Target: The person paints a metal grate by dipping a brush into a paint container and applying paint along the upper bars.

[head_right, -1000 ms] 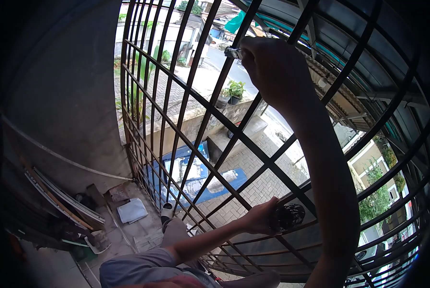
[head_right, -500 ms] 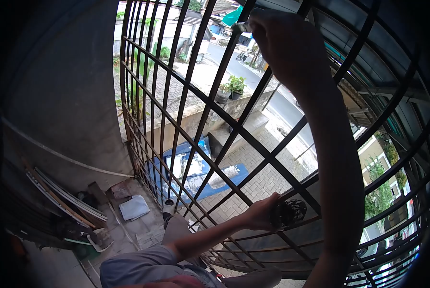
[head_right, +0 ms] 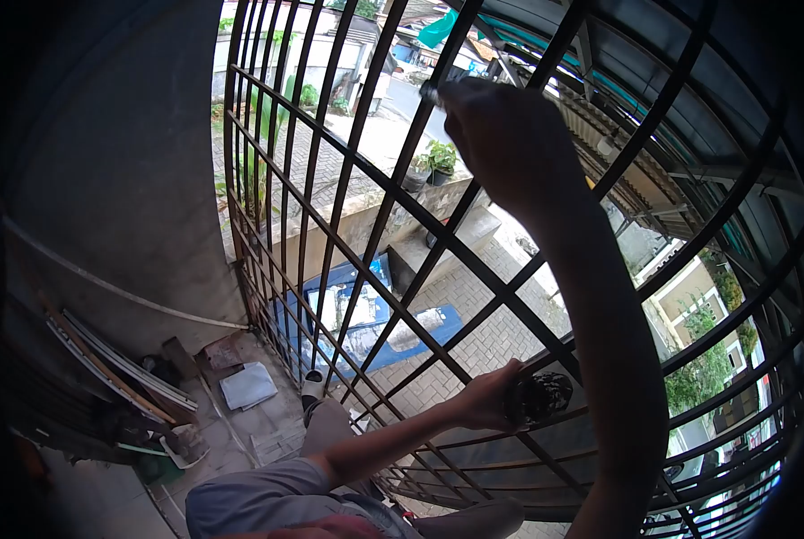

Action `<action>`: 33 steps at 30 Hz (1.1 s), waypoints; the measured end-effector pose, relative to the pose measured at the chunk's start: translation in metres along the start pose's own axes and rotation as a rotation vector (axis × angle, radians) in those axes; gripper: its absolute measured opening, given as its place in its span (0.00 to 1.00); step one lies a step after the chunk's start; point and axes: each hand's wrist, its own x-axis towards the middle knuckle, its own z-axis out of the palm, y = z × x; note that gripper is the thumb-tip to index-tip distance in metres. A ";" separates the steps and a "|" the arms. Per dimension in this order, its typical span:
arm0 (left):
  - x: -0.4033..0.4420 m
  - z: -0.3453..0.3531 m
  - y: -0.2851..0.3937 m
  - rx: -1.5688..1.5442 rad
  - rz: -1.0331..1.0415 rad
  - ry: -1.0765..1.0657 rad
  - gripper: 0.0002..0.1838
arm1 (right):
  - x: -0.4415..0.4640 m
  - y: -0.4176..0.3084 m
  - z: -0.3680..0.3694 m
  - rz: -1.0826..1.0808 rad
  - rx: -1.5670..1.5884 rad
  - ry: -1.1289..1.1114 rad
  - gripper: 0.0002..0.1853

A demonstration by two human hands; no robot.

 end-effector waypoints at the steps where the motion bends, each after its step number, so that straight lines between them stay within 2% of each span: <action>1: 0.000 0.001 0.000 -0.001 0.016 0.010 0.48 | -0.006 -0.004 0.006 0.026 0.028 -0.079 0.03; 3: 0.000 0.002 0.001 0.005 0.015 0.015 0.49 | -0.006 -0.006 0.003 0.075 0.027 -0.161 0.06; 6: -0.001 0.001 0.001 0.015 -0.009 0.015 0.49 | 0.002 0.011 -0.006 0.035 0.017 0.085 0.05; 9: 0.000 0.002 0.001 0.016 -0.032 0.002 0.49 | -0.002 0.006 -0.001 0.037 0.012 0.057 0.04; 10: 0.000 0.002 0.001 0.018 -0.035 -0.002 0.49 | -0.008 0.000 0.006 0.073 0.019 -0.040 0.05; 13: -0.001 0.001 0.003 0.026 0.001 0.029 0.46 | -0.018 -0.019 0.021 0.013 0.032 -0.115 0.05; 15: 0.000 0.000 0.006 0.034 -0.027 0.013 0.45 | -0.007 -0.015 0.014 0.006 -0.014 -0.011 0.02; 18: -0.001 0.001 0.006 0.031 -0.047 0.004 0.44 | 0.006 0.001 -0.003 0.071 -0.054 -0.061 0.08; 22: 0.001 0.000 0.005 0.003 -0.030 0.008 0.43 | -0.014 -0.025 0.016 0.031 -0.002 -0.146 0.11; 23: 0.000 0.000 0.006 0.001 -0.026 0.011 0.43 | -0.018 -0.027 0.022 0.038 0.063 -0.134 0.04; 25: 0.000 -0.003 0.010 0.043 -0.058 -0.010 0.42 | -0.005 -0.023 0.012 0.083 0.026 -0.162 0.03; 27: 0.001 -0.003 0.011 0.033 -0.062 -0.005 0.41 | 0.008 -0.009 0.002 0.053 -0.023 -0.042 0.03; 29: 0.001 -0.001 0.012 0.019 -0.065 -0.003 0.41 | 0.010 -0.006 -0.004 0.076 -0.001 -0.037 0.03; 31: 0.001 -0.002 0.010 0.017 -0.047 -0.008 0.40 | 0.002 -0.017 0.004 0.012 0.020 -0.026 0.04; 33: 0.001 0.001 0.009 0.008 -0.060 0.008 0.41 | -0.004 -0.030 0.014 0.072 0.018 -0.147 0.05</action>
